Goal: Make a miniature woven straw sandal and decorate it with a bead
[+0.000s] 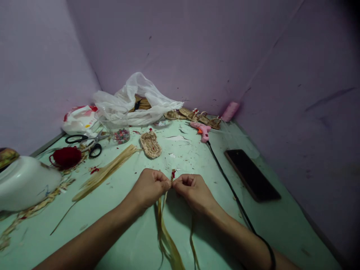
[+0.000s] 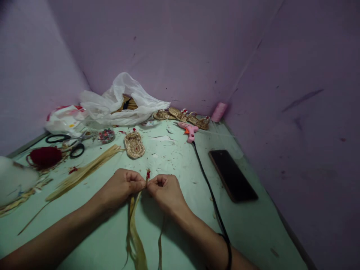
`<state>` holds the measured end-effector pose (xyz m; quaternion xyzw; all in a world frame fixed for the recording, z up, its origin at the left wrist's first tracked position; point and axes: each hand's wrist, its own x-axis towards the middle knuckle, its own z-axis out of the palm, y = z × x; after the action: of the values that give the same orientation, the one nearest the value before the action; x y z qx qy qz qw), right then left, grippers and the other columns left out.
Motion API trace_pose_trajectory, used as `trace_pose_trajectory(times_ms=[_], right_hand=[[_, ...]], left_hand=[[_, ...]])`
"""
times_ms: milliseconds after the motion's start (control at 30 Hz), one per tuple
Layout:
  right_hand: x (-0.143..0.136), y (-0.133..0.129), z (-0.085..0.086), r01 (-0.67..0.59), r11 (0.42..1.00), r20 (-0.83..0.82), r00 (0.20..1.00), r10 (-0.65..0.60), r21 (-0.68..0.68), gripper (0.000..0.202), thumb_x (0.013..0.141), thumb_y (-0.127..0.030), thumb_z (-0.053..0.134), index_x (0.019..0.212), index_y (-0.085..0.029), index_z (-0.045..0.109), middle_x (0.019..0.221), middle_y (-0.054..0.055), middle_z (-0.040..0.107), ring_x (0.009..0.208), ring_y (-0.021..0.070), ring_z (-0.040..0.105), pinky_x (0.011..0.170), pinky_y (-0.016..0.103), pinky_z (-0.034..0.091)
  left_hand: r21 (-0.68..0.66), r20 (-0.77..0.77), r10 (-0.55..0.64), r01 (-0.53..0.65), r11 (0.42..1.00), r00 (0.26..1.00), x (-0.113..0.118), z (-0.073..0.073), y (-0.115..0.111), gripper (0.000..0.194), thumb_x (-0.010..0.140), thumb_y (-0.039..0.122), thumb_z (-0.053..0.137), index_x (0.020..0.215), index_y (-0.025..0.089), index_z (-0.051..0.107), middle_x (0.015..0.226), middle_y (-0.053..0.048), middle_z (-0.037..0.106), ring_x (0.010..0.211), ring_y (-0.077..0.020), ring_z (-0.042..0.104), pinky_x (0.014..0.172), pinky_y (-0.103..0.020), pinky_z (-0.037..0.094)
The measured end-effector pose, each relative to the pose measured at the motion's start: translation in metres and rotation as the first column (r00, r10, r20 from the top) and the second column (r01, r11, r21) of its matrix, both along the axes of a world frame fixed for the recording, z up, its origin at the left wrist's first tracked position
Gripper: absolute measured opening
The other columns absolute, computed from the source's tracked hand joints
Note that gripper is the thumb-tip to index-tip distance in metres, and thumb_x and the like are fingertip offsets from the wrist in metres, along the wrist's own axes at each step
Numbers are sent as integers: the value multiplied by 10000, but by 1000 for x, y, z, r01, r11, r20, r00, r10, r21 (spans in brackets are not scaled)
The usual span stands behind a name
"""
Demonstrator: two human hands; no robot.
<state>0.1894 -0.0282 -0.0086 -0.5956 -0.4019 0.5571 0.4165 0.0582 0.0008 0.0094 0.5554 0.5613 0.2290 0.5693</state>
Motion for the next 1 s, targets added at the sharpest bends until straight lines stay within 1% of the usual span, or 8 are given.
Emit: trace_pose_trajectory(times_ms=[200,300,400,533,667,867,933,1000], right_hand=[[-3,1,-3,109,994,1,994,-109,15,94,576,-179,552,491,-141,555,463,-27,512,443,67,380,448,207,266],[-5,-1,-5,132,990,-74,989,-128,42,77,584,-178,556,514,-147,541,477,-39,504,459,70,391,465,203,292],[-6,-3,-7,166,986,-136,978,-160,29,62,601,-175,555,546,-157,532,499,-41,507,479,79,413,489,206,326],[-8,-3,-10,174,985,-205,964,-172,-7,43,615,-185,551,585,-158,536,554,-3,567,538,110,487,542,231,380],[-9,-3,-13,180,983,-262,947,-184,-39,56,611,-175,537,570,-170,500,510,-21,539,489,92,447,501,222,354],[-10,-3,-13,207,977,-276,937,-212,-46,105,588,-192,545,531,-181,458,439,-70,427,417,64,330,423,206,257],[-10,-3,-12,221,974,-282,932,-228,-58,103,594,-210,550,551,-184,460,446,-71,426,409,65,332,419,207,245],[-10,-3,-10,223,973,-266,936,-230,-58,89,591,-214,556,573,-181,475,468,-65,435,425,70,352,433,208,251]], left_hand=[[123,-201,21,4,992,979,0,8,-9,194,636,277,552,488,151,561,439,0,534,443,-119,441,462,-232,313],[367,-380,28,123,922,925,3,5,-28,169,703,253,516,585,168,602,527,-35,600,498,-159,514,483,-257,326],[601,-590,53,394,696,806,5,-3,-45,193,758,174,441,688,166,621,548,-58,618,457,-175,538,476,-283,343],[693,-707,139,640,331,693,4,-14,-50,280,700,22,372,779,121,622,548,-60,595,398,-172,531,402,-276,368],[660,-751,116,734,164,650,2,-14,-46,376,627,-21,344,876,75,609,608,-78,603,451,-189,554,384,-288,417],[524,-850,99,850,53,517,2,-9,-52,382,678,-20,338,935,39,616,655,-120,633,485,-192,546,392,-285,402],[620,-784,20,782,67,620,0,-8,-50,302,720,20,363,809,94,642,578,-79,610,459,-174,533,403,-271,382],[774,-608,13,590,229,794,-3,-4,-43,247,785,101,403,731,136,641,557,-49,599,469,-154,536,446,-262,389]])
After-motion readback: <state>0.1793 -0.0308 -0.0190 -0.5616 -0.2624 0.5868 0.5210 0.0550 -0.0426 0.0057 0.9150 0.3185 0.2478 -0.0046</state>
